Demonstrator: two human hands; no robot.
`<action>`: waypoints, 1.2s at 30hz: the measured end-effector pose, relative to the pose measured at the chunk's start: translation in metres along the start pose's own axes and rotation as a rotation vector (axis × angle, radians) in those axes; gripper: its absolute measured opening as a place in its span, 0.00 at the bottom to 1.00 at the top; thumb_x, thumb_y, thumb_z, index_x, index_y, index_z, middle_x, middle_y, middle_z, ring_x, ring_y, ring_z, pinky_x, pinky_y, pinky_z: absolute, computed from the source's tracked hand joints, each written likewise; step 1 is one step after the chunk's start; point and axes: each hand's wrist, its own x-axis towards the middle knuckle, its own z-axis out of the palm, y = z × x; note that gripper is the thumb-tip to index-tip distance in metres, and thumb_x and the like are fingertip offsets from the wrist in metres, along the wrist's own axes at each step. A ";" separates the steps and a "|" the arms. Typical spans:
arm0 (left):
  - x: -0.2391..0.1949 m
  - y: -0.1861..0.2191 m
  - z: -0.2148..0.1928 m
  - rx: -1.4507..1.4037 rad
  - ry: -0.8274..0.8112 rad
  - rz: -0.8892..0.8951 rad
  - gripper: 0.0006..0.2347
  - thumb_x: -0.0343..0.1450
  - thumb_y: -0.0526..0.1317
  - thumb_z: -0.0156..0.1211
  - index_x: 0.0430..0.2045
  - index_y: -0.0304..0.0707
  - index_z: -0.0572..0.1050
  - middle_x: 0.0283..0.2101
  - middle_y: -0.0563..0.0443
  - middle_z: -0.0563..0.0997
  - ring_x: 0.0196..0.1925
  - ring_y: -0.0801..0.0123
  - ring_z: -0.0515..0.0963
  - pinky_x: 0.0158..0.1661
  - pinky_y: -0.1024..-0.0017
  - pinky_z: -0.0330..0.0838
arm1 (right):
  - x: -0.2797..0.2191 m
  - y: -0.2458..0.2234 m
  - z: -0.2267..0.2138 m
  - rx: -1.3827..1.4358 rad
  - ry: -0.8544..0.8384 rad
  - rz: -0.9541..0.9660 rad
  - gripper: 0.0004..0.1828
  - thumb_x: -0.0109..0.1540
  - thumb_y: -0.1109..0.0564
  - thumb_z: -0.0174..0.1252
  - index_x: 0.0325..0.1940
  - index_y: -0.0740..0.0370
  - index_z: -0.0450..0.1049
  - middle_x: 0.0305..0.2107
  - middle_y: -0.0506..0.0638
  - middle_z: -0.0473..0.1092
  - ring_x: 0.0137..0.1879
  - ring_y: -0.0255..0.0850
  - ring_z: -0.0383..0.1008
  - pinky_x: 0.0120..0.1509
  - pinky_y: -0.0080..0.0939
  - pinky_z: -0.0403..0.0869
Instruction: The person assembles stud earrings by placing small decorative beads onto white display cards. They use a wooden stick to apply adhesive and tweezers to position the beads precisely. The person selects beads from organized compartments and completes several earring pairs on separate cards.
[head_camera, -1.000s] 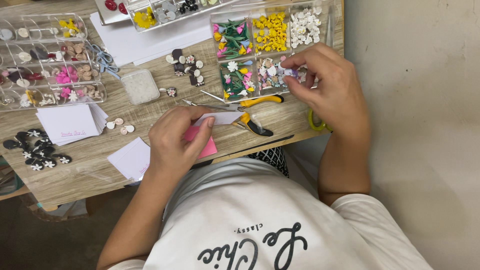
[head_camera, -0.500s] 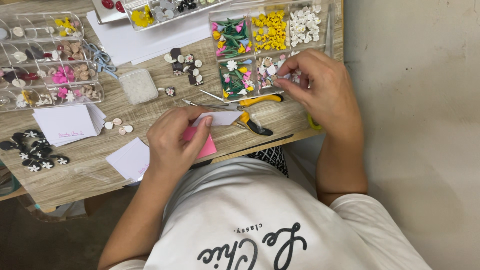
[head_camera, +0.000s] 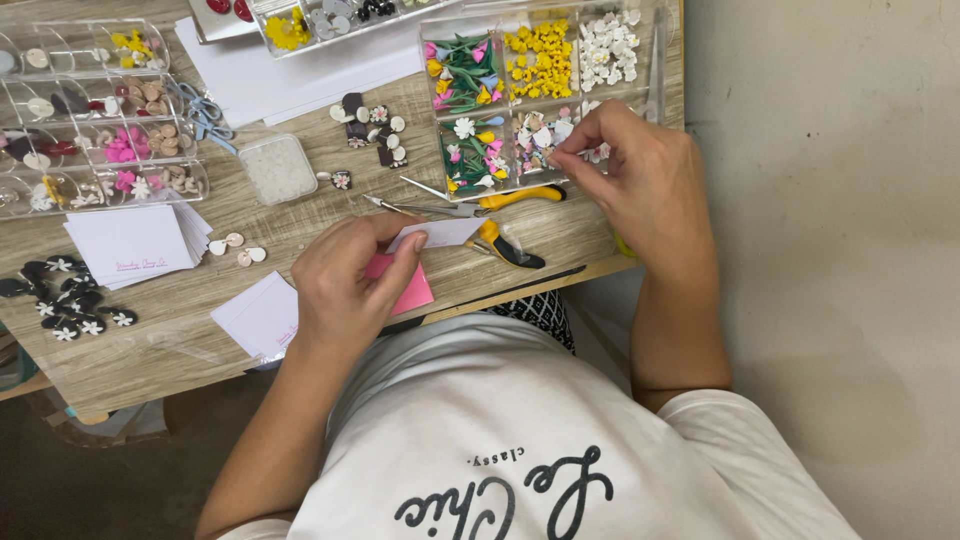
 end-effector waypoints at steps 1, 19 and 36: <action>-0.001 -0.001 0.001 -0.001 0.001 0.001 0.02 0.75 0.30 0.63 0.35 0.29 0.78 0.36 0.45 0.84 0.35 0.59 0.82 0.39 0.66 0.72 | 0.000 -0.001 0.000 -0.002 0.000 -0.001 0.11 0.68 0.58 0.71 0.39 0.60 0.73 0.33 0.44 0.77 0.26 0.37 0.66 0.36 0.40 0.66; -0.014 -0.003 -0.007 0.022 0.058 -0.033 0.01 0.74 0.28 0.64 0.35 0.29 0.78 0.35 0.45 0.83 0.33 0.61 0.80 0.37 0.68 0.71 | 0.000 -0.009 0.001 -0.003 0.020 -0.104 0.05 0.67 0.59 0.73 0.42 0.62 0.84 0.36 0.50 0.72 0.37 0.40 0.72 0.37 0.39 0.68; -0.023 0.002 -0.018 -0.051 0.069 -0.002 0.03 0.76 0.29 0.61 0.41 0.29 0.78 0.43 0.45 0.85 0.40 0.59 0.83 0.45 0.67 0.74 | -0.005 -0.064 0.007 0.306 0.053 -0.271 0.06 0.68 0.66 0.65 0.49 0.70 0.79 0.42 0.61 0.71 0.33 0.38 0.66 0.35 0.32 0.69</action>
